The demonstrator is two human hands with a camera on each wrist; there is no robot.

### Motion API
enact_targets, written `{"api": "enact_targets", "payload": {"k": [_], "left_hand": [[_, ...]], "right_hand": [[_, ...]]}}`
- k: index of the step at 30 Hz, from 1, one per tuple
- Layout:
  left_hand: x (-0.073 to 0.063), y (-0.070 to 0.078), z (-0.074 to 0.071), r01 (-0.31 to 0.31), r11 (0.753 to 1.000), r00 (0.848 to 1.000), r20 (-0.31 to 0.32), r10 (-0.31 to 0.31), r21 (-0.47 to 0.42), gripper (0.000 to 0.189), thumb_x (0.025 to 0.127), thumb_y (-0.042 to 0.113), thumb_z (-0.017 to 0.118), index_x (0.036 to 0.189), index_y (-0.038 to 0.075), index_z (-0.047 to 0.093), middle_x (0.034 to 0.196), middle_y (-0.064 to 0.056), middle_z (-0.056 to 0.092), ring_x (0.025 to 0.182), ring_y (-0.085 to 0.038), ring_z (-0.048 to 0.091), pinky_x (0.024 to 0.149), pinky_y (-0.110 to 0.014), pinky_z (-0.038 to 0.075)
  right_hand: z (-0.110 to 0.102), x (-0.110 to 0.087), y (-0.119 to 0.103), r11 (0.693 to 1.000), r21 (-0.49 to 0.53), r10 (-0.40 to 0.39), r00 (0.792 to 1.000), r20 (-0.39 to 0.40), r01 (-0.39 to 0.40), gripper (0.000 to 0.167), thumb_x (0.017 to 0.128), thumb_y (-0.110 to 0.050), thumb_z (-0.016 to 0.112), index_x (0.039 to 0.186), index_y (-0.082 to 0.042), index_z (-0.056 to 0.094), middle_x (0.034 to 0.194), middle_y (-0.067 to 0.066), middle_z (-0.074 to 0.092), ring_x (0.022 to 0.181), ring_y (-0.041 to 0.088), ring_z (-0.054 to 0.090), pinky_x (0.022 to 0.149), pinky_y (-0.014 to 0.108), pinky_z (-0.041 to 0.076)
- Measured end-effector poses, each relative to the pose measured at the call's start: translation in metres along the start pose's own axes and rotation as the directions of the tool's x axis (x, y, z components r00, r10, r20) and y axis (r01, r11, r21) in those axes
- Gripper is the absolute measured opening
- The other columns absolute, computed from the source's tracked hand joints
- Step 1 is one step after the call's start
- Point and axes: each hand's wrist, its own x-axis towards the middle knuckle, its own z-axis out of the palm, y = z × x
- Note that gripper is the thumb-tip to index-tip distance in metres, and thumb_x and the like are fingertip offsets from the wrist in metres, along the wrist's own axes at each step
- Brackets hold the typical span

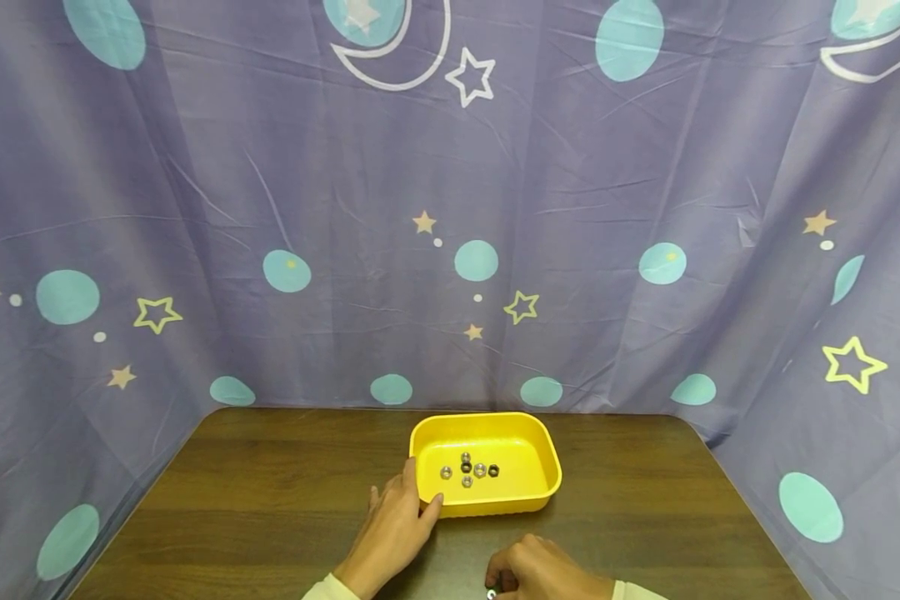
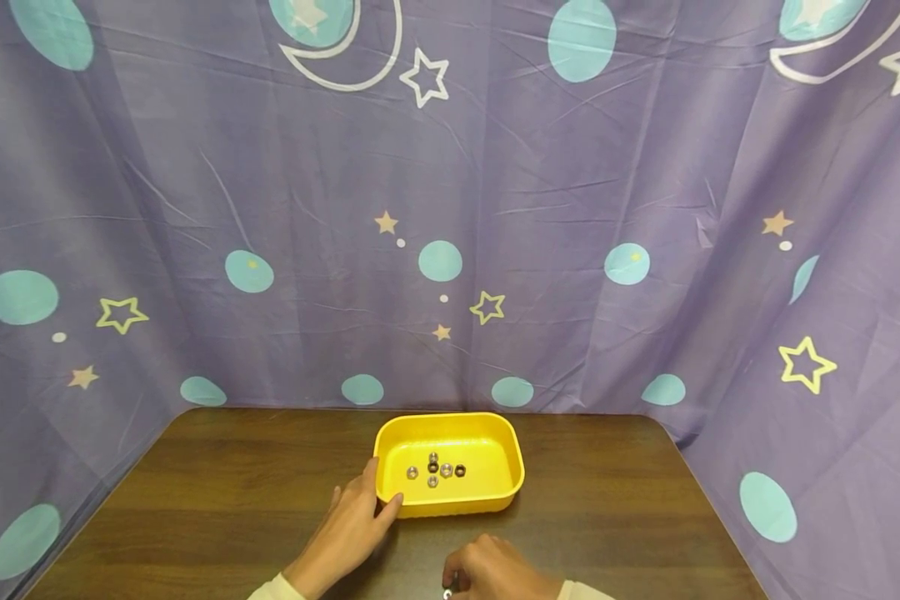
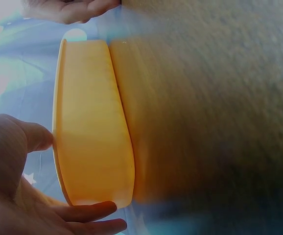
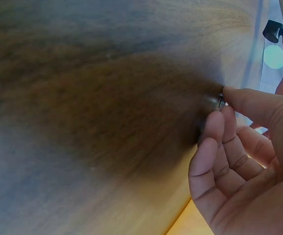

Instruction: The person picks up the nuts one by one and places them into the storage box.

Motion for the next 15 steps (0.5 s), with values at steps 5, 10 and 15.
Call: {"api": "enact_targets", "payload": {"k": [5,10,15], "left_hand": [[0.0,0.0,0.0,0.002,1.0,1.0,-0.003,-0.002,-0.007,0.076,0.101,0.028,0.08,0.156,-0.012,0.046,0.147,-0.034,0.063,0.137,-0.05,0.061,0.111,-0.089,0.031],[0.0,0.0,0.0,-0.006,1.0,1.0,-0.01,0.006,-0.008,0.075,0.101,0.029,0.08,0.155,-0.011,0.047,0.145,-0.033,0.064,0.135,-0.05,0.062,0.111,-0.089,0.032],[0.0,0.002,0.0,-0.008,1.0,1.0,-0.012,0.008,-0.008,0.076,0.101,0.028,0.08,0.155,-0.012,0.047,0.146,-0.033,0.064,0.135,-0.051,0.062,0.111,-0.089,0.031]], "right_hand": [[0.0,-0.001,0.001,1.0,0.008,0.02,1.0,0.003,-0.02,0.011,0.086,-0.019,0.092,0.088,-0.018,0.081,0.07,-0.022,0.065,0.064,-0.023,0.045,0.058,0.006,0.044],[0.001,-0.002,0.002,1.0,0.01,0.026,1.0,-0.001,-0.026,0.011,0.085,-0.019,0.092,0.088,-0.019,0.081,0.07,-0.023,0.064,0.064,-0.022,0.046,0.059,0.006,0.044],[0.007,-0.003,0.013,0.999,0.005,-0.033,0.999,-0.02,0.033,0.013,0.082,-0.012,0.089,0.088,-0.017,0.079,0.069,-0.022,0.064,0.064,-0.02,0.047,0.056,0.008,0.044]]}}
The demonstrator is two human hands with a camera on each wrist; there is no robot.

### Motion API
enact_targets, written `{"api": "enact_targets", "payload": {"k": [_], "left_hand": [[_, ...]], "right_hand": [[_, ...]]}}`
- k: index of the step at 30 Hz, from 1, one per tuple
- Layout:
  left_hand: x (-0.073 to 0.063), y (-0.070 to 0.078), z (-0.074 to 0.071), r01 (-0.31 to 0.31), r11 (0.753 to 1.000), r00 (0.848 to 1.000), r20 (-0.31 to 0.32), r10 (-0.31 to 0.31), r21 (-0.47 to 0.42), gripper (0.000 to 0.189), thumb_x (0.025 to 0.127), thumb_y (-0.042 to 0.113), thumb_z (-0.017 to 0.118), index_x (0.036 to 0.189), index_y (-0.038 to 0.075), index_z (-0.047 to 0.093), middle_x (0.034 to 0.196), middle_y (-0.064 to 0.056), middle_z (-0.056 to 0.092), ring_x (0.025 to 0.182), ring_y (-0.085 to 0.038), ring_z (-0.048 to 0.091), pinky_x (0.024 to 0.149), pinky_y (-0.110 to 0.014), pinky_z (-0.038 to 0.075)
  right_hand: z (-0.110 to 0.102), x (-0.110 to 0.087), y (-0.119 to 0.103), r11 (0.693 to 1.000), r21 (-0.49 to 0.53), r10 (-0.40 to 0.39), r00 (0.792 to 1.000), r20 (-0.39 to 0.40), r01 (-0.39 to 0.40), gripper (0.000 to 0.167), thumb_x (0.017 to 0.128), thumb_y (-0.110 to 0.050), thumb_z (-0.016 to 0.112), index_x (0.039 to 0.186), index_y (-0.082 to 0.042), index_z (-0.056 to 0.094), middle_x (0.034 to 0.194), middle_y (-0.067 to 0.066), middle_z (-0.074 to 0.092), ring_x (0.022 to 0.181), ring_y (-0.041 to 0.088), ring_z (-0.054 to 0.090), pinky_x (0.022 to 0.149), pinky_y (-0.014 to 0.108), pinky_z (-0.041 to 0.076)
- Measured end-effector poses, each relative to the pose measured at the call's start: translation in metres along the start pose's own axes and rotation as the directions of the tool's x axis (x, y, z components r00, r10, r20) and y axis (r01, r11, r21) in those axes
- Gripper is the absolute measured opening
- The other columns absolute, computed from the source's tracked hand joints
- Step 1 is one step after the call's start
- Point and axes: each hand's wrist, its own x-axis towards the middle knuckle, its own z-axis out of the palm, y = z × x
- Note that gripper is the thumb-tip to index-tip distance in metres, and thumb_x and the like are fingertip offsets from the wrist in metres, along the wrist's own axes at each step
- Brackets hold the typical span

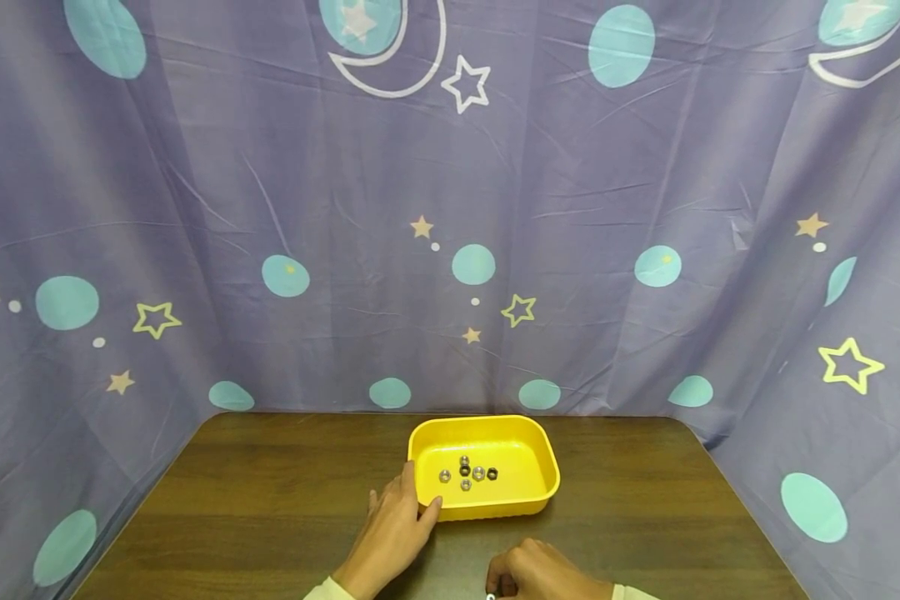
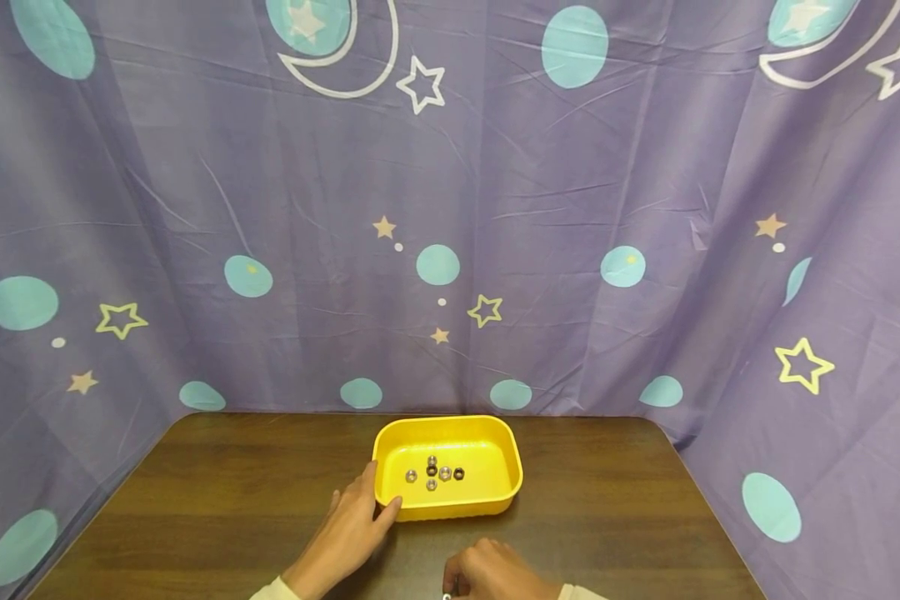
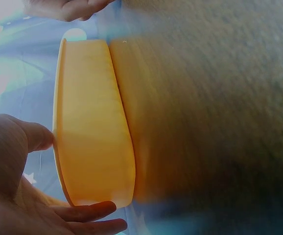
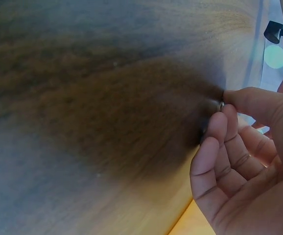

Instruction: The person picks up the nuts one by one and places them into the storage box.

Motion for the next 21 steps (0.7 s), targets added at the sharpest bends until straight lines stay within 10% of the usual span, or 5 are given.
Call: {"api": "enact_targets", "payload": {"k": [21], "left_hand": [[0.0,0.001,0.0,0.006,1.0,1.0,0.011,-0.006,0.009,0.078,0.101,0.029,0.08,0.156,-0.015,0.045,0.146,-0.036,0.062,0.137,-0.052,0.06,0.112,-0.089,0.03]], "right_hand": [[-0.031,-0.031,-0.005,0.992,0.074,0.107,0.993,-0.047,-0.104,0.015,0.087,-0.013,0.09,0.085,-0.02,0.077,0.07,-0.027,0.061,0.064,-0.016,0.049,0.057,0.008,0.044]]}}
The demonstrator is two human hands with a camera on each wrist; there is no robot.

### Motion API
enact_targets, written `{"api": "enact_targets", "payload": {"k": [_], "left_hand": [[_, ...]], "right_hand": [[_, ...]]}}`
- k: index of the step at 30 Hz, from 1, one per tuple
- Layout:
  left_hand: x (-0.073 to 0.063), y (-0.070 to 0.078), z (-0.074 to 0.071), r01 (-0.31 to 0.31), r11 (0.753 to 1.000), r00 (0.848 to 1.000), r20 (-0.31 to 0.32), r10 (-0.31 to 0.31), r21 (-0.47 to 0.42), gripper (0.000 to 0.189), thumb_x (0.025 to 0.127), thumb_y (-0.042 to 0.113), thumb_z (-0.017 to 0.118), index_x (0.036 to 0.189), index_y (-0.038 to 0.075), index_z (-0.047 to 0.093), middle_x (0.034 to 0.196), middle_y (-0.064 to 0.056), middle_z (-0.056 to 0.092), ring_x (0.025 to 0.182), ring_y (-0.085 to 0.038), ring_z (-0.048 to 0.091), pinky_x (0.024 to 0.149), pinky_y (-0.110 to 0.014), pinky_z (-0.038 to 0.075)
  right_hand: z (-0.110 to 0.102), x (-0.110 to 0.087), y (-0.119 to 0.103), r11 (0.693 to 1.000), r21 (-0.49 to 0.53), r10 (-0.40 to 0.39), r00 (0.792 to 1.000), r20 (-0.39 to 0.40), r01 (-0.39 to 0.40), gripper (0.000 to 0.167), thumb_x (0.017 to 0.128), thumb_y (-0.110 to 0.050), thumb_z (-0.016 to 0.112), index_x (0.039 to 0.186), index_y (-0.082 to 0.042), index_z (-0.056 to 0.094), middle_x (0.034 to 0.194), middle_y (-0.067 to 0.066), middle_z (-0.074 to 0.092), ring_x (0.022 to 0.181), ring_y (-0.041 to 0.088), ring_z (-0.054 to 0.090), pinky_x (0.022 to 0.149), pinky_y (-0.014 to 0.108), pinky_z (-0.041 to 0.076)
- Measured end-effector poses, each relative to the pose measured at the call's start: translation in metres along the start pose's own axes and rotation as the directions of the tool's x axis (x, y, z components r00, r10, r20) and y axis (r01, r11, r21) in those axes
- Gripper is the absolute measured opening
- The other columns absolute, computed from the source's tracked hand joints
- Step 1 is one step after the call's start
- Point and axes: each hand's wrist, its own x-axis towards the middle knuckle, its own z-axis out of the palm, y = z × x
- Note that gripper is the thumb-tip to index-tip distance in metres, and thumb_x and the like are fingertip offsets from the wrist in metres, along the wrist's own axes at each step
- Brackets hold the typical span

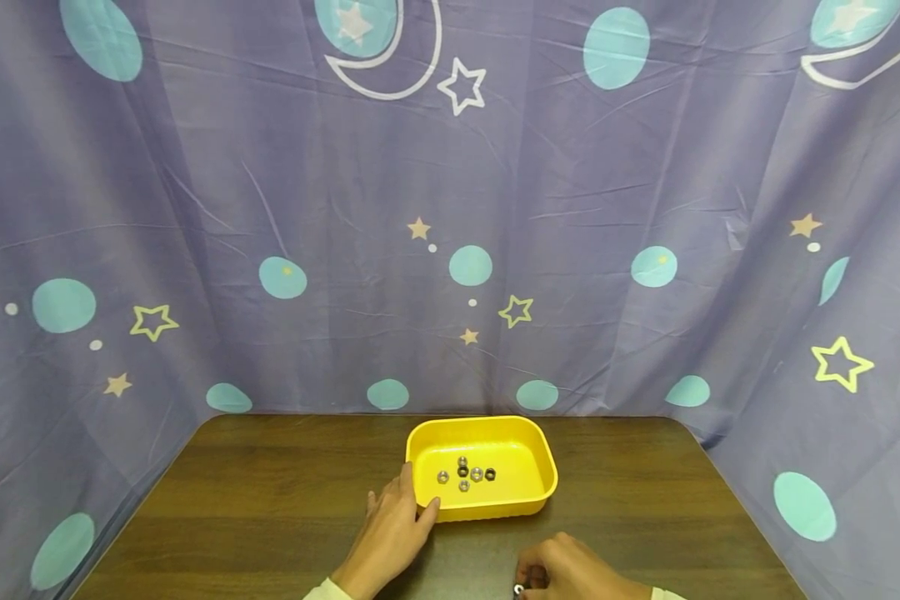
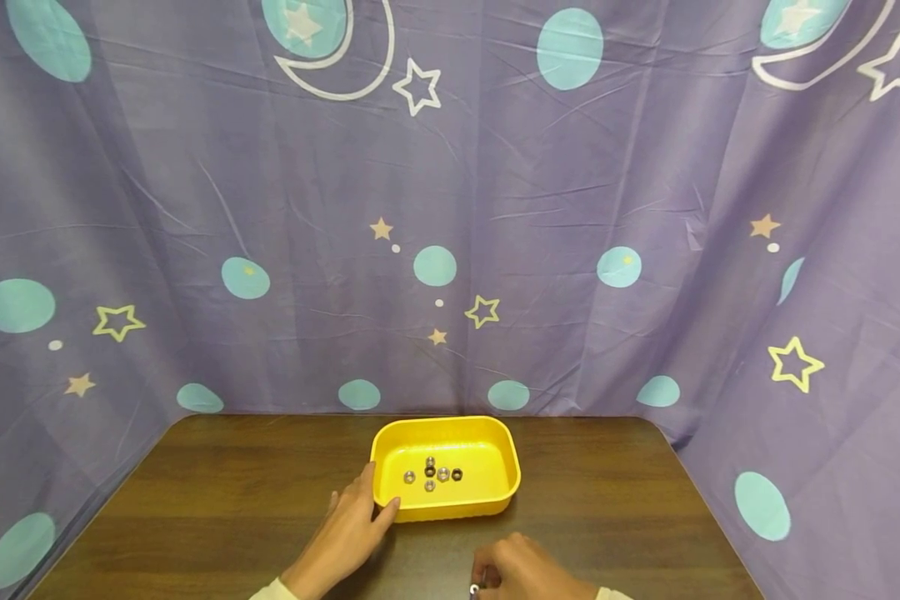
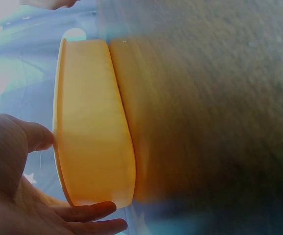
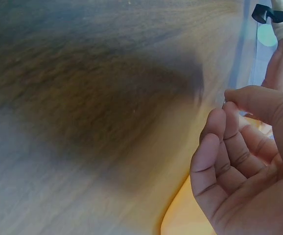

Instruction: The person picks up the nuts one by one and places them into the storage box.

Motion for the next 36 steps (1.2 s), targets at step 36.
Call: {"api": "enact_targets", "payload": {"k": [36], "left_hand": [[0.0,-0.002,0.0,-0.025,1.0,1.0,-0.017,0.025,-0.007,0.076,0.101,0.028,0.08,0.154,-0.015,0.046,0.143,-0.036,0.064,0.135,-0.052,0.062,0.11,-0.09,0.031]], "right_hand": [[-0.054,-0.013,-0.01,0.99,0.064,0.134,0.985,-0.109,-0.128,0.01,0.094,-0.012,0.086,0.09,-0.019,0.08,0.072,-0.024,0.062,0.063,-0.008,0.054,0.054,0.02,0.051]]}}
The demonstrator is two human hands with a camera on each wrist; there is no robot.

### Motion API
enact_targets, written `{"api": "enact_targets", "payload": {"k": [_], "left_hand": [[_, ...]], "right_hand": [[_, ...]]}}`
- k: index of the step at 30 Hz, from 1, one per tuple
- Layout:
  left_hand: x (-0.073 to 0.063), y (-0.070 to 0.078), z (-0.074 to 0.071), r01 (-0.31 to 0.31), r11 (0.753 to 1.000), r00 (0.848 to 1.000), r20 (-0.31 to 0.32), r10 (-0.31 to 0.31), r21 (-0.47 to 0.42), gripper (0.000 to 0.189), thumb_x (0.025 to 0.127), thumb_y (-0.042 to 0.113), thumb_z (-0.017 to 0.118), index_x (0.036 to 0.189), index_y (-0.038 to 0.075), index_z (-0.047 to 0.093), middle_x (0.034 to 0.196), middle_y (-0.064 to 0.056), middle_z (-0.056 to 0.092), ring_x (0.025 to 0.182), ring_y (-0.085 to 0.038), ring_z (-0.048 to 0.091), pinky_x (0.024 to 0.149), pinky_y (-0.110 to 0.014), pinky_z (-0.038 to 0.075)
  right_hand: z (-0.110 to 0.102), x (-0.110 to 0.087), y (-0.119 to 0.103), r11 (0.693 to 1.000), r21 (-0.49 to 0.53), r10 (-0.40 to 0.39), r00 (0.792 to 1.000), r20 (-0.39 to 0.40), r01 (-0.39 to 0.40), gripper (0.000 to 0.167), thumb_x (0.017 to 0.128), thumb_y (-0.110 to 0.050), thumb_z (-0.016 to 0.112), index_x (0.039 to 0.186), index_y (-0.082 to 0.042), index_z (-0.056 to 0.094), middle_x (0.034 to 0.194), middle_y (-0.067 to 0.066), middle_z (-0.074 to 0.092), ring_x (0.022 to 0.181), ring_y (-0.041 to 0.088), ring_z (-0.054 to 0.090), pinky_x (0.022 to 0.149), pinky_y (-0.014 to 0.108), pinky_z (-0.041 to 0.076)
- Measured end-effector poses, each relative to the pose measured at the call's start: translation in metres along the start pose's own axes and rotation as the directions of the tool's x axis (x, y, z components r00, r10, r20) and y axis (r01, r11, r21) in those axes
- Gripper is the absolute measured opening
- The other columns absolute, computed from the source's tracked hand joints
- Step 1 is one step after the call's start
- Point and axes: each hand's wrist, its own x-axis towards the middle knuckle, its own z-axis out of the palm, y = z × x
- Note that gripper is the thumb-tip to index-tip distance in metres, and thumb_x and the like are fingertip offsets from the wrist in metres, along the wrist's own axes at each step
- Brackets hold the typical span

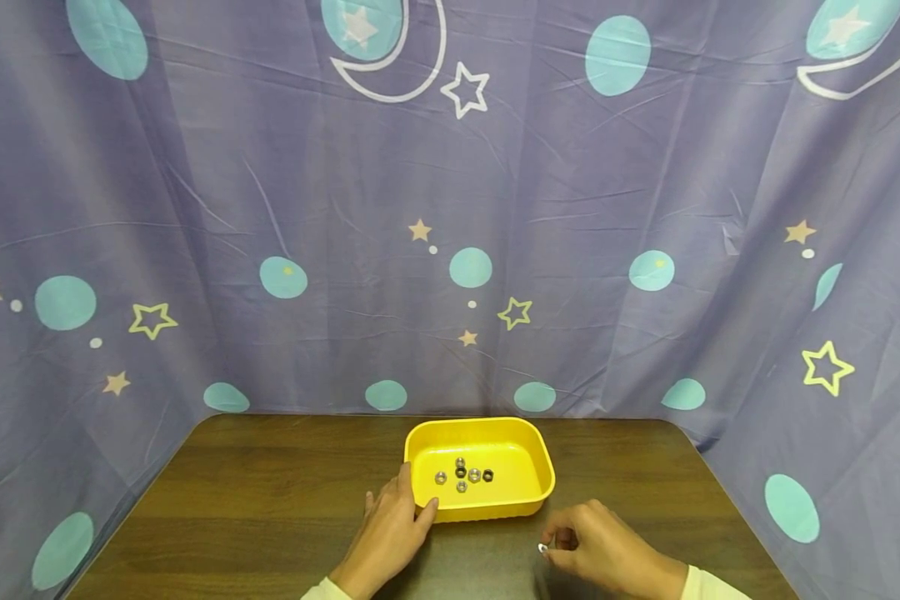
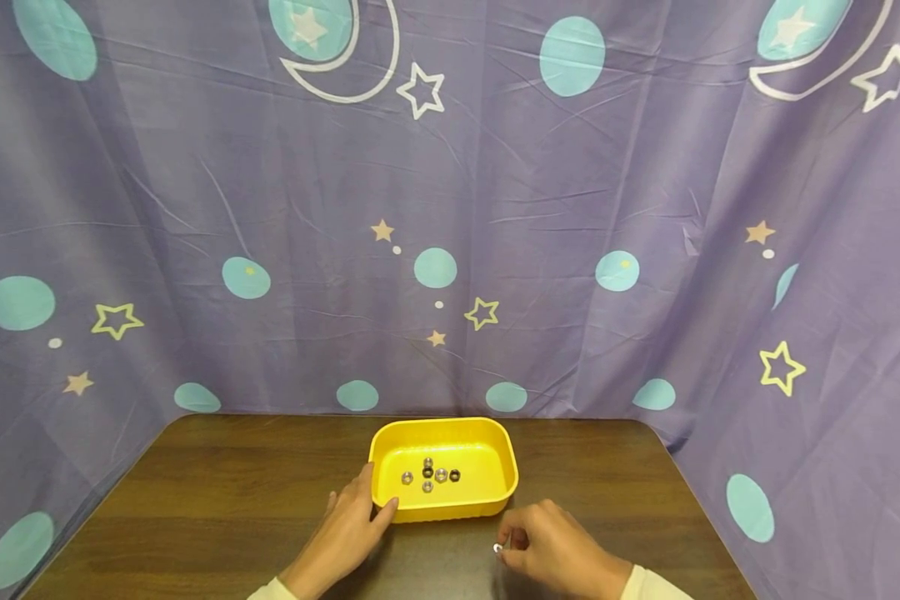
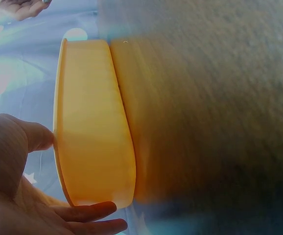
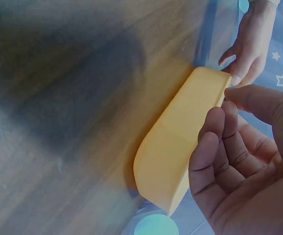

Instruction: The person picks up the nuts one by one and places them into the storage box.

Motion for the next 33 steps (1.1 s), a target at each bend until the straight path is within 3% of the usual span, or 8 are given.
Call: {"api": "enact_targets", "payload": {"k": [11,18,33], "left_hand": [[-0.001,0.0,-0.001,0.016,1.0,1.0,0.006,-0.016,-0.004,0.076,0.102,0.028,0.08,0.155,-0.014,0.045,0.144,-0.036,0.063,0.135,-0.052,0.061,0.11,-0.09,0.03],[-0.001,0.0,-0.001,0.026,1.0,1.0,0.009,-0.026,-0.007,0.077,0.102,0.029,0.08,0.155,-0.015,0.045,0.145,-0.037,0.062,0.136,-0.052,0.061,0.11,-0.09,0.03],[-0.001,0.0,-0.001,0.018,1.0,1.0,0.011,-0.018,-0.008,0.078,0.102,0.029,0.08,0.156,-0.015,0.045,0.146,-0.037,0.062,0.137,-0.053,0.06,0.111,-0.089,0.031]], "right_hand": [[-0.014,0.017,0.004,0.999,-0.032,-0.042,0.997,-0.066,0.04,0.011,0.092,-0.009,0.087,0.089,-0.018,0.08,0.071,-0.021,0.062,0.063,-0.007,0.053,0.054,0.021,0.05],[-0.017,0.03,0.012,1.0,-0.008,-0.021,0.998,-0.055,0.021,0.013,0.09,-0.006,0.086,0.087,-0.017,0.079,0.071,-0.019,0.064,0.063,-0.005,0.055,0.055,0.022,0.051],[-0.014,0.06,0.025,0.997,-0.08,-0.005,0.999,-0.033,0.003,0.016,0.092,-0.01,0.087,0.083,-0.02,0.078,0.065,-0.019,0.062,0.059,-0.005,0.051,0.052,0.02,0.045]]}}
